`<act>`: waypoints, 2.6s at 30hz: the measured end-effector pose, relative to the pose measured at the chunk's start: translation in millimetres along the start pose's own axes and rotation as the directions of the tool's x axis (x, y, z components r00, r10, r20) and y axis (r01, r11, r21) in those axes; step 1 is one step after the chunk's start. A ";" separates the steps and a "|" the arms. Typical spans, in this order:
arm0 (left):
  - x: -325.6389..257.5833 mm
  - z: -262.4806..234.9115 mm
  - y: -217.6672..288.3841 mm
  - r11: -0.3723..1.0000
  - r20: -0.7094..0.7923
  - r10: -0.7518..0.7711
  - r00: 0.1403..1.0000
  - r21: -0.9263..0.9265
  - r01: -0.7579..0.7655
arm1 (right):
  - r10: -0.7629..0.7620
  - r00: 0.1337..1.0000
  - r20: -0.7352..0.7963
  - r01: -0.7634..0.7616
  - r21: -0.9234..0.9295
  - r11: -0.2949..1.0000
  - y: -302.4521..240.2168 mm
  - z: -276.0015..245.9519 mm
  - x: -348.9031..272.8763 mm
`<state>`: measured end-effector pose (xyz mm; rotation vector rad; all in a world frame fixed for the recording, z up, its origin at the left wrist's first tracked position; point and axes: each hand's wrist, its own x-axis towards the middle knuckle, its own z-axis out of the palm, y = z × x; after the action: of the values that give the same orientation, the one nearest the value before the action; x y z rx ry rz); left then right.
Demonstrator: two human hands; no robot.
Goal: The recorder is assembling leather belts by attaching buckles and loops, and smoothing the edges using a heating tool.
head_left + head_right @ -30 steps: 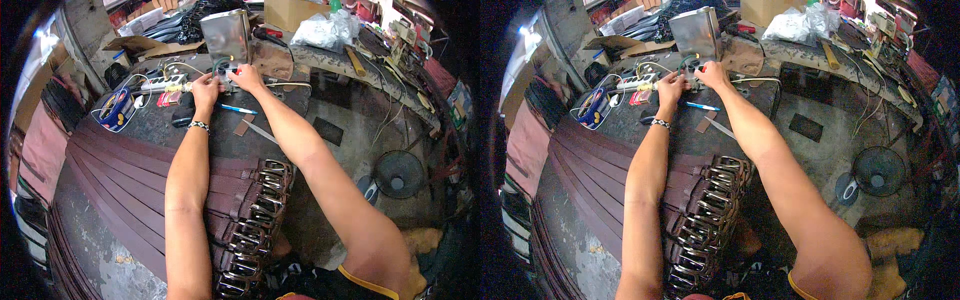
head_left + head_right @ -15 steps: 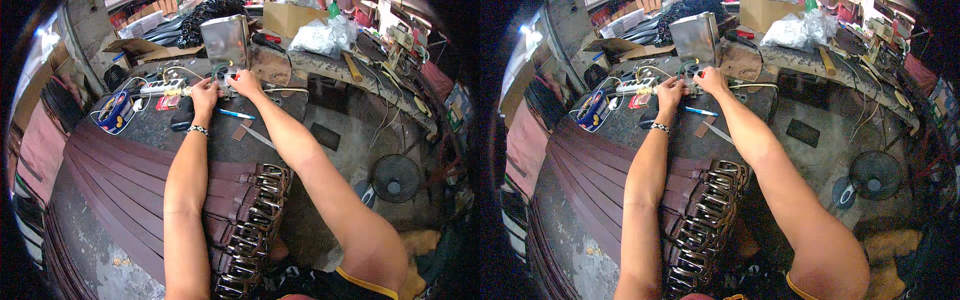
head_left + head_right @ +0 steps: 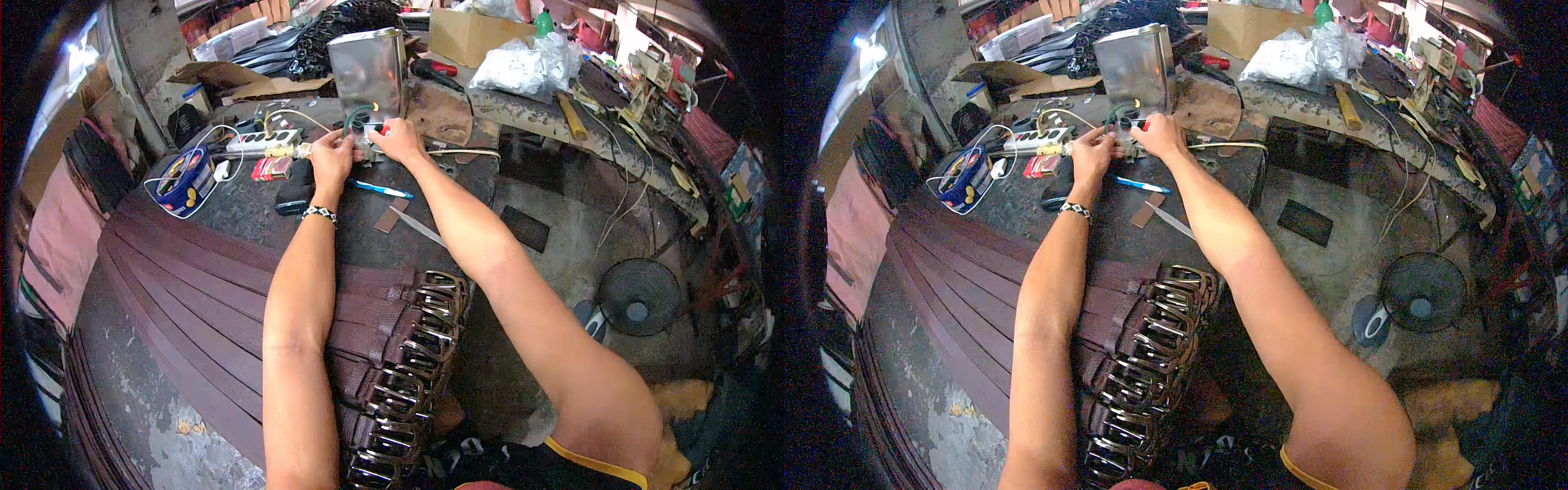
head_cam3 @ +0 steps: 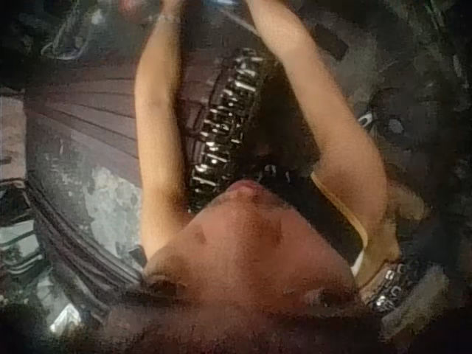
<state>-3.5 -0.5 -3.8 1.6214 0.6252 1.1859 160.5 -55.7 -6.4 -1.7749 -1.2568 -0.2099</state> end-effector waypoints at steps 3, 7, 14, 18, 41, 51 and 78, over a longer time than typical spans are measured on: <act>1.7 4.1 0.1 0.999 0.001 -0.003 1.000 -0.035 0.003 | -0.003 1.000 -0.011 0.003 0.017 1.000 3.2 -2.4 2.1; 2.3 6.0 -0.2 0.999 -0.001 -0.018 1.000 -0.052 0.018 | 0.009 1.000 -0.007 -0.009 0.012 1.000 4.3 -4.3 1.7; 7.2 -0.3 -9.0 0.999 -0.003 0.028 1.000 -0.024 -0.028 | 0.034 0.999 0.010 -0.034 0.010 0.999 -3.9 -4.5 -0.3; 1.1 8.1 0.4 1.000 0.003 0.015 1.000 -0.002 -0.015 | 0.016 1.000 0.009 -0.016 -0.002 1.000 9.0 -5.2 1.8; 1.7 1.7 0.7 1.000 0.012 -0.006 1.000 -0.010 0.006 | 0.020 0.999 0.032 -0.020 0.007 1.000 3.9 -2.4 3.9; 1.2 3.1 0.5 0.999 -0.009 -0.017 1.000 -0.033 0.017 | 0.003 1.000 0.030 -0.004 0.013 1.000 2.2 -2.4 1.6; 1.8 6.8 0.8 0.999 -0.021 0.008 1.000 -0.037 -0.008 | -0.018 1.000 0.011 0.018 0.000 1.000 12.6 0.2 7.6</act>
<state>3.3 -2.1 -2.5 1.5834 0.6068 1.2148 174.2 -51.3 -9.3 -1.7676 -1.2808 -0.2103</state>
